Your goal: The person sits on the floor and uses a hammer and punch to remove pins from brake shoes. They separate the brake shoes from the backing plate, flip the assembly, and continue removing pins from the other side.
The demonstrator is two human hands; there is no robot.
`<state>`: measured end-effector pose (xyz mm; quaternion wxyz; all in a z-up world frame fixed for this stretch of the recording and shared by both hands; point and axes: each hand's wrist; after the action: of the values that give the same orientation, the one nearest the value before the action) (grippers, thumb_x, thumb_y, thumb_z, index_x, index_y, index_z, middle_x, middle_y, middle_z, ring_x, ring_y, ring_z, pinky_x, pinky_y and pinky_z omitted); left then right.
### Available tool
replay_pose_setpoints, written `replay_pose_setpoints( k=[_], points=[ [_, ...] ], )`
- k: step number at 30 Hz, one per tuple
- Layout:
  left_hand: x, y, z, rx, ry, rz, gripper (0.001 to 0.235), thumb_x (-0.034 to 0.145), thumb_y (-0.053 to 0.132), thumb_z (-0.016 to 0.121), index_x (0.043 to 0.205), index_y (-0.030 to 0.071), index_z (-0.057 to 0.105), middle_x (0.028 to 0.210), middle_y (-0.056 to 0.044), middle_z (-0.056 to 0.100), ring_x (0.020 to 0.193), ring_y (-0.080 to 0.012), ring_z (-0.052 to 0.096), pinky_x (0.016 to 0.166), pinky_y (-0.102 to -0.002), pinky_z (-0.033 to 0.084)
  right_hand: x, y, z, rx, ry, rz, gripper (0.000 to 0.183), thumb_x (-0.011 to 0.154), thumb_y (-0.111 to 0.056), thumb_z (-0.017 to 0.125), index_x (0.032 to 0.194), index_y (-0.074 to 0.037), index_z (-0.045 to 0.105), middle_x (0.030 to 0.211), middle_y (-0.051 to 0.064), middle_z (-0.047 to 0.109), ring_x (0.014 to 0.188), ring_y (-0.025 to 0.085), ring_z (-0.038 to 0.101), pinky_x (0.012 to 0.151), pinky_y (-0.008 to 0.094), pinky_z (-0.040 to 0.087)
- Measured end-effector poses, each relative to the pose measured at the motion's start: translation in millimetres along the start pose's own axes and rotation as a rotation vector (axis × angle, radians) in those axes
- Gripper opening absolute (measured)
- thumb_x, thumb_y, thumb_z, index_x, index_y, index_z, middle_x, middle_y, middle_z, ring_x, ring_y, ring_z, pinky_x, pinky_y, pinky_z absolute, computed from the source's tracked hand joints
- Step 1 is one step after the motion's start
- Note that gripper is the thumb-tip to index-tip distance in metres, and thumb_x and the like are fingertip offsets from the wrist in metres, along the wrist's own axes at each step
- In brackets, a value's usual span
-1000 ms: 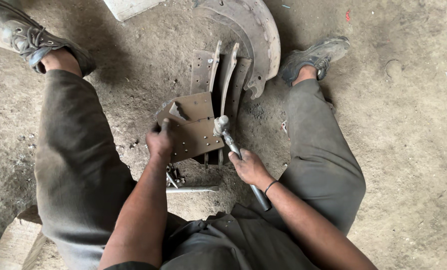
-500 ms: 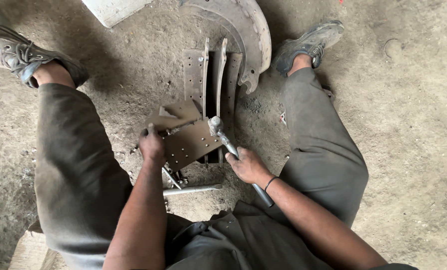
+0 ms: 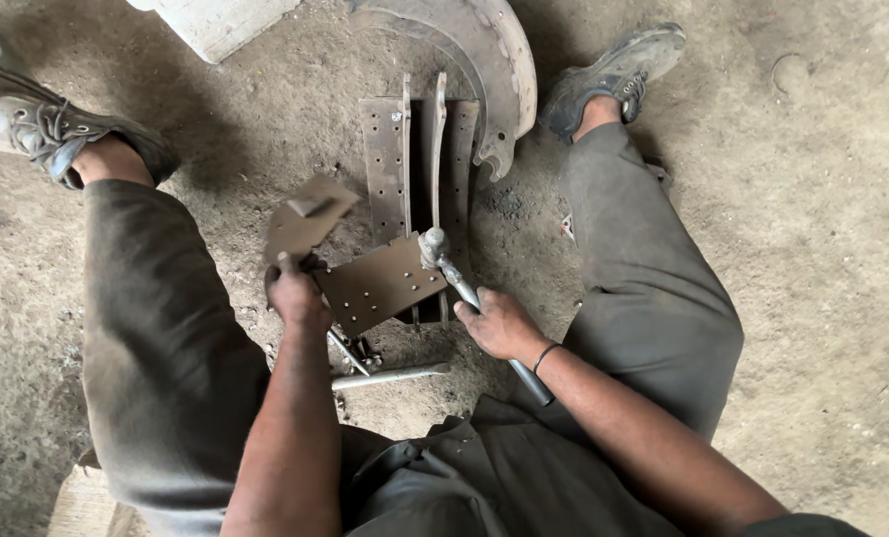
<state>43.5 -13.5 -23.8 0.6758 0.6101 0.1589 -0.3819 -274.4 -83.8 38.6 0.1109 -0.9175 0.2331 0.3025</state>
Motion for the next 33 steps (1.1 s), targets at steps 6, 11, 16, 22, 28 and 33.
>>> replay_pose_setpoints(
  k=[6,11,16,22,28,33],
  points=[
    [0.3,-11.2,-8.0,0.078,0.027,-0.015,0.029,0.101,0.021,0.055,0.124,0.003,0.056,0.092,-0.007,0.068,0.076,-0.0167,0.065,0.074,-0.035,0.055,0.6,-4.3,-13.0,-0.002,0.094,-0.027,0.041,0.102,-0.027,0.043,0.136,-0.009,0.057,0.087,0.014,0.056,0.079,0.029,0.063,0.060,0.043,0.055],
    [10.7,-20.5,-11.5,0.107,0.088,-0.001,0.031,0.100,0.018,0.058,0.122,-0.002,0.060,0.094,-0.005,0.070,0.078,-0.0160,0.066,0.073,-0.034,0.054,-6.7,-8.2,-36.8,0.582,0.008,0.349,0.048,0.105,-0.048,0.046,0.106,-0.001,0.060,0.078,0.014,0.061,0.069,0.029,0.064,0.067,0.044,0.055],
    [1.1,-6.7,-17.1,0.015,0.147,-0.304,0.040,0.103,0.037,0.048,0.124,0.003,0.054,0.106,-0.011,0.069,0.092,-0.0215,0.068,0.083,-0.040,0.054,-11.9,-12.2,-62.6,0.794,-0.048,0.487,0.049,0.101,-0.051,0.050,0.096,-0.003,0.057,0.073,0.013,0.064,0.066,0.029,0.066,0.066,0.045,0.057],
    [-33.3,-9.4,-9.7,0.006,0.009,-0.310,0.048,0.103,0.038,0.046,0.127,-0.003,0.057,0.114,-0.016,0.068,0.107,-0.0291,0.068,0.093,-0.044,0.056,-13.0,-12.7,-62.3,0.740,-0.021,0.466,0.051,0.102,-0.052,0.050,0.099,-0.001,0.057,0.076,0.015,0.065,0.069,0.030,0.067,0.069,0.045,0.057],
    [-33.5,-20.2,-11.3,0.378,-0.049,0.091,0.032,0.093,0.012,0.066,0.122,-0.001,0.063,0.113,-0.013,0.069,0.101,-0.0233,0.066,0.091,-0.035,0.055,-9.8,-10.7,-48.8,0.731,0.013,0.438,0.052,0.102,-0.051,0.050,0.098,0.000,0.057,0.079,0.017,0.066,0.071,0.033,0.068,0.071,0.046,0.057],
    [-33.1,-28.1,-13.7,0.627,-0.026,0.237,0.030,0.097,0.016,0.067,0.121,-0.002,0.064,0.115,-0.014,0.072,0.101,-0.0224,0.068,0.092,-0.035,0.054,-7.7,-8.3,-39.9,0.763,0.003,0.466,0.050,0.101,-0.051,0.051,0.099,-0.001,0.058,0.078,0.017,0.066,0.072,0.032,0.067,0.072,0.046,0.056]
  ],
)
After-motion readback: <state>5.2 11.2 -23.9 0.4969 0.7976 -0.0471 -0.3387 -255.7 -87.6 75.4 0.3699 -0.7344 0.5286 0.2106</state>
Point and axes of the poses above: each hand's wrist, its own x-axis towards the middle knuckle, its own z-axis out of the palm, y = z × x
